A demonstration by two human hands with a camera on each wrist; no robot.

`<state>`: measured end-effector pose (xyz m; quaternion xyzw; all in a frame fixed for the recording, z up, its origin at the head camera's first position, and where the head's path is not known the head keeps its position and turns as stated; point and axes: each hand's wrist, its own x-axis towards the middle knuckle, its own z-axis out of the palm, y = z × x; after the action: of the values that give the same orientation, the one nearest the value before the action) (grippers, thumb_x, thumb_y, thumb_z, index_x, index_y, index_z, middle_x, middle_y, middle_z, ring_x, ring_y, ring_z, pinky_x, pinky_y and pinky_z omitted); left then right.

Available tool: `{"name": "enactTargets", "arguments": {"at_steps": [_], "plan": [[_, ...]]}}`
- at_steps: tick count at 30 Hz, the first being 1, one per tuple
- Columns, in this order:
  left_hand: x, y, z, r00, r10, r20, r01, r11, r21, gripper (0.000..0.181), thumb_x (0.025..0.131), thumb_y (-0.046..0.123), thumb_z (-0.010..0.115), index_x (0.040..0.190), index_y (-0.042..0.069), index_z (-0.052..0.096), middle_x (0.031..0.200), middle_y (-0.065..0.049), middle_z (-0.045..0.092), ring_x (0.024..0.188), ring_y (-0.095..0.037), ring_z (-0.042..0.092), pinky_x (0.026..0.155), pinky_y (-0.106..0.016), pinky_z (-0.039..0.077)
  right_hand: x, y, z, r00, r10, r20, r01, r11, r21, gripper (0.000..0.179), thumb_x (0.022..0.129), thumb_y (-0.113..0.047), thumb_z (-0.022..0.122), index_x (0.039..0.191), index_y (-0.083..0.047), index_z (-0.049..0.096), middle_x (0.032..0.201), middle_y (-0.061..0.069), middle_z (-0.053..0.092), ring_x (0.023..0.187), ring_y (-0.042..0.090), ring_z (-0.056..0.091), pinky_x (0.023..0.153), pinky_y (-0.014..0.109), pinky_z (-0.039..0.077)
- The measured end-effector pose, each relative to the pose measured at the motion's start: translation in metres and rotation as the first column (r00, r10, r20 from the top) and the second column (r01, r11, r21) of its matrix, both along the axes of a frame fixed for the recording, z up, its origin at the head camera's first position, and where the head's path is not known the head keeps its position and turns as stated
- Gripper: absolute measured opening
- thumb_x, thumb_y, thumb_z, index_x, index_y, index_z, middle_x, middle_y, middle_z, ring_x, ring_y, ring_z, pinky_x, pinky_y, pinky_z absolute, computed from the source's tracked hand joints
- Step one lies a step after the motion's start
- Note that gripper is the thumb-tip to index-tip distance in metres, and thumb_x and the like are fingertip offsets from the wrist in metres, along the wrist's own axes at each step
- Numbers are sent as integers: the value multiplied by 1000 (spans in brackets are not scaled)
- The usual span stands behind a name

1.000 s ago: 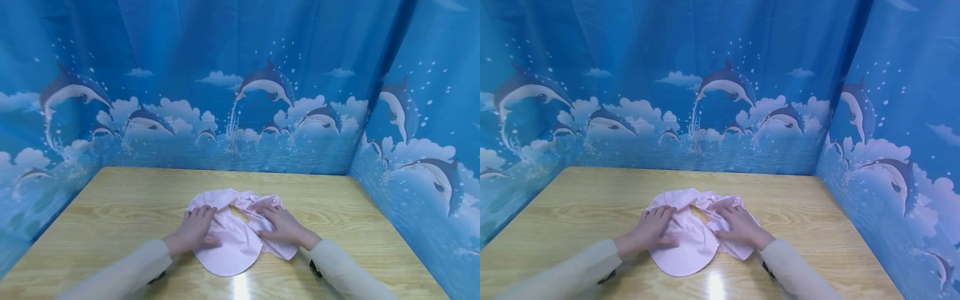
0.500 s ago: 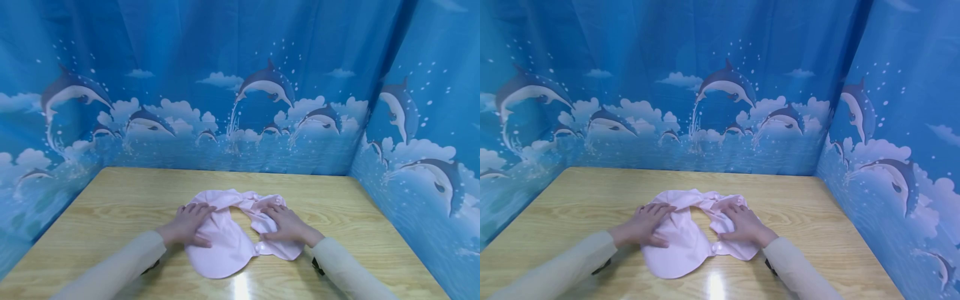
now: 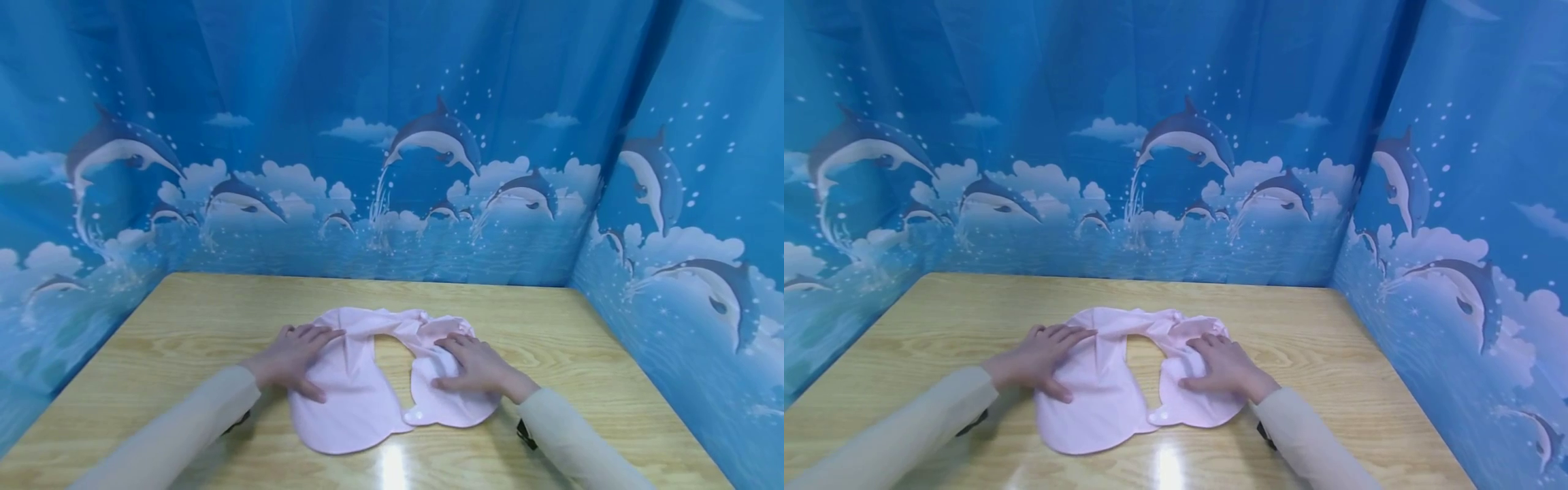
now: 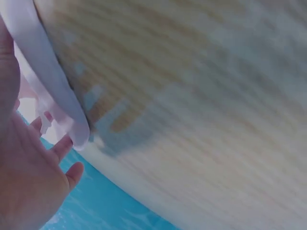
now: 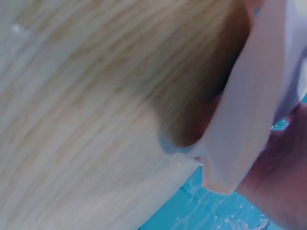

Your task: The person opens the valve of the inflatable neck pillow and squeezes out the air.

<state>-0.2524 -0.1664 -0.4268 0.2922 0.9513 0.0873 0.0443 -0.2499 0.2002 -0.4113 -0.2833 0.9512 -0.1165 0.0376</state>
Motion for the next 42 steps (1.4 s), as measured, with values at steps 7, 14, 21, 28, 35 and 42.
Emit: {"name": "enactTargets", "arguments": {"at_steps": [7,14,21,28,35,42], "plan": [[-3,0,5,1000,-12,5,12,999,-46,112,50,77,65,142,24,31,144,-8,36,132,-35,30,103,-62,17,1,2,3,998,34,-50,-36,999,-37,72,77,-57,61,129,-9,49,133,15,48,118,37,47,92,58,38],[17,28,4,997,58,-42,-59,998,-12,107,62,78,56,141,9,33,139,-13,41,129,-37,33,104,-60,19,1,-2,0,984,139,-112,-153,980,-130,62,79,-45,66,126,-9,51,129,10,53,118,30,49,97,49,39],[27,38,-1,994,111,-1,-111,994,12,111,58,75,63,142,10,30,144,-18,32,133,-46,22,105,-62,12,6,-8,0,987,161,-20,-162,986,-28,81,70,-49,71,134,-7,44,137,13,45,126,38,39,101,58,29],[19,26,-7,994,112,20,-112,994,5,112,53,80,60,143,20,29,148,-13,27,133,-46,21,103,-66,11,6,-4,-1,995,84,45,-83,996,-24,92,64,-55,73,139,-16,36,142,15,38,128,41,35,98,64,27],[18,15,-3,993,109,41,-108,994,-10,113,53,80,61,144,22,28,149,-12,24,133,-48,18,101,-68,10,7,1,-3,997,39,70,-37,999,-26,104,60,-63,72,142,-17,28,143,17,35,129,43,33,94,67,29],[17,5,5,995,71,68,-69,997,-36,111,56,74,65,144,19,26,149,-15,22,133,-50,17,101,-69,9,8,5,-2,997,68,38,-66,997,-35,99,63,-67,68,140,-14,33,138,16,41,124,38,41,94,59,36]]}}
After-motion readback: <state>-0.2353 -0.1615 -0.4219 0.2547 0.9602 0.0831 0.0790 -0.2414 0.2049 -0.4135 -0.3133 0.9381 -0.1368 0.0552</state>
